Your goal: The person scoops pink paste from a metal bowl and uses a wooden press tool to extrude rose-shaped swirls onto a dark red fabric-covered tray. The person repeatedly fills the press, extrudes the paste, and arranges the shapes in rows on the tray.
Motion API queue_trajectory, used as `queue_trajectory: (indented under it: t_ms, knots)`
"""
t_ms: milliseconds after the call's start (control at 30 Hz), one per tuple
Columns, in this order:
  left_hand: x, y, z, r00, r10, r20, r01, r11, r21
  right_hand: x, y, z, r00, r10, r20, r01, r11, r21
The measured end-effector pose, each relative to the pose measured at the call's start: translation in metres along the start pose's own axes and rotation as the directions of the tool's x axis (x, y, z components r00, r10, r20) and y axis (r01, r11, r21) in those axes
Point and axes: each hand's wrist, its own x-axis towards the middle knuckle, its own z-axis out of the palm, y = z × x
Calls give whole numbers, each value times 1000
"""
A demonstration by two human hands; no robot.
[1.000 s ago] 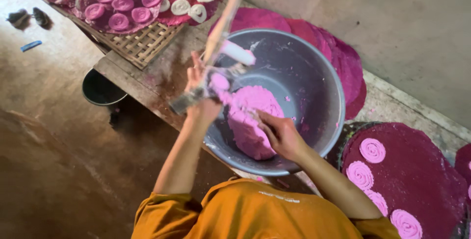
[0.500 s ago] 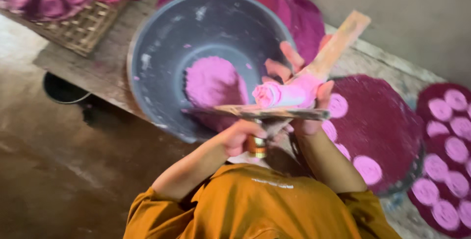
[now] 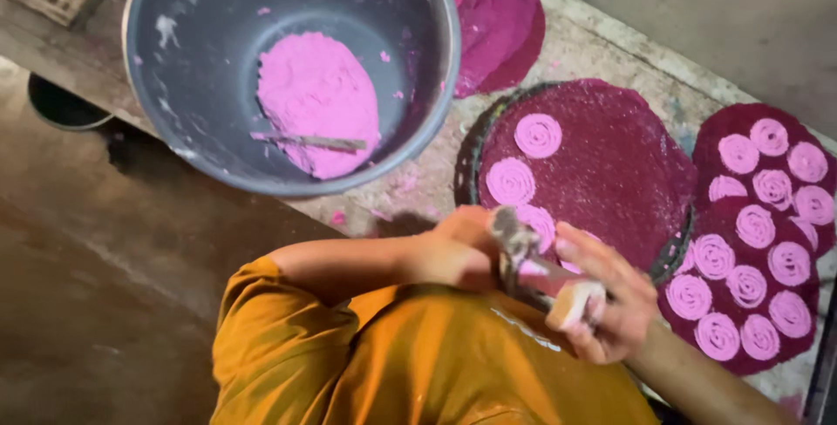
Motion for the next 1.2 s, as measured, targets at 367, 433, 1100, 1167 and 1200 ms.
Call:
queue_trajectory:
  t_ms: [367, 433, 1100, 1167, 1200]
  knots:
    - [116, -17, 19, 975, -17, 223, 9, 999, 37, -80, 33, -124, 543, 585, 603, -835, 302, 460]
    - [138, -12, 9, 962, 122, 246, -146, 986, 81, -89, 41, -143, 512, 513, 689, -839, 129, 528]
    - [253, -189, -31, 946, 277, -170, -188, 40, -981, -128, 95, -109, -137, 898, 418, -990, -114, -80]
    - [257, -193, -28, 952, 258, -168, -178, 16, -984, -128, 95, -110, -108, 900, 423, -994, -107, -26]
    - [261, -195, -26, 950, 253, -181, -188, 5, -982, -128, 96, -113, -139, 902, 408, -990, -136, -37]
